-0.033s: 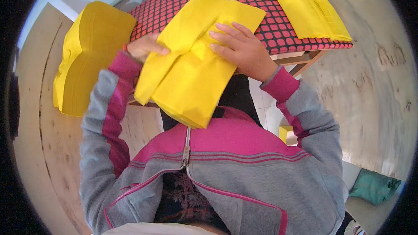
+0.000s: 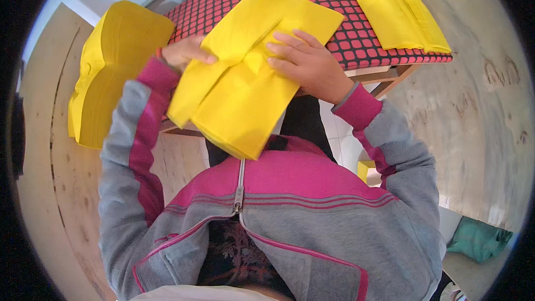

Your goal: The person folds a yellow fabric sheet on a patterned table. They smooth the fabric, fold it in half multiple times, and align the edges by hand. The folded fabric is placed on the table at the end.

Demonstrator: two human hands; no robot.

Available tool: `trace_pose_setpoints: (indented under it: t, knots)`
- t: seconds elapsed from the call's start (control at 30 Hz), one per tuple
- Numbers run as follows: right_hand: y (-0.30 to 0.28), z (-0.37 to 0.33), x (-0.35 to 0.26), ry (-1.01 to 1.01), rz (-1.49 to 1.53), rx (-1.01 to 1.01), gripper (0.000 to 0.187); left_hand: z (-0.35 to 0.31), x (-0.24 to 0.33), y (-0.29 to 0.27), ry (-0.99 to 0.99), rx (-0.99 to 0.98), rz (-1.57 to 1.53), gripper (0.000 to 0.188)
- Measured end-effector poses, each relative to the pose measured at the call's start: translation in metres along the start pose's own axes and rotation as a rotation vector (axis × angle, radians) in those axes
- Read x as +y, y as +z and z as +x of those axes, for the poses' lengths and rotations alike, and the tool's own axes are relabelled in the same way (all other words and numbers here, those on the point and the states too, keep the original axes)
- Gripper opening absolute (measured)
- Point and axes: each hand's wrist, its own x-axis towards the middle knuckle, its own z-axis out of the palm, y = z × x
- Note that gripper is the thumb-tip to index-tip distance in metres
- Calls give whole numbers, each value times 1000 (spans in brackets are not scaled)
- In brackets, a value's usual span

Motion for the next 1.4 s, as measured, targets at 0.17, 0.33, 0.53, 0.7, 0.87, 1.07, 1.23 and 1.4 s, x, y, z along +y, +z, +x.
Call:
trace_pose_setpoints:
  t: [0.17, 0.33, 0.53, 0.7, 0.87, 1.07, 1.23, 1.4]
  knots:
    - [23, 17, -19, 2, -1, -24, 20, 43, 36, -62, -105, 3, 549, 53]
    - [35, 39, -45, 157, 24, 2, 10, 90, 59, -85, -130, 50, 1066, 49]
    - [34, 56, -50, 295, 79, -195, 20, 53, 56, -32, 190, 623, 1710, 59]
    - [31, 62, -49, 295, 85, -204, 16, -20, -25, 79, 495, 656, 1369, 79]
    - [29, 66, -57, 288, 136, -168, 13, -14, -69, 119, 314, 940, 1456, 71]
    - [25, 73, -58, 310, 85, -198, 11, -13, -77, 116, 438, 1062, 1433, 59]
    - [21, 78, -55, 312, 90, -274, 10, -15, -71, 110, 366, 1075, 1456, 48]
    - [7, 62, -40, 229, 6, -338, 10, -32, -71, 96, 324, 1034, 1461, 43]
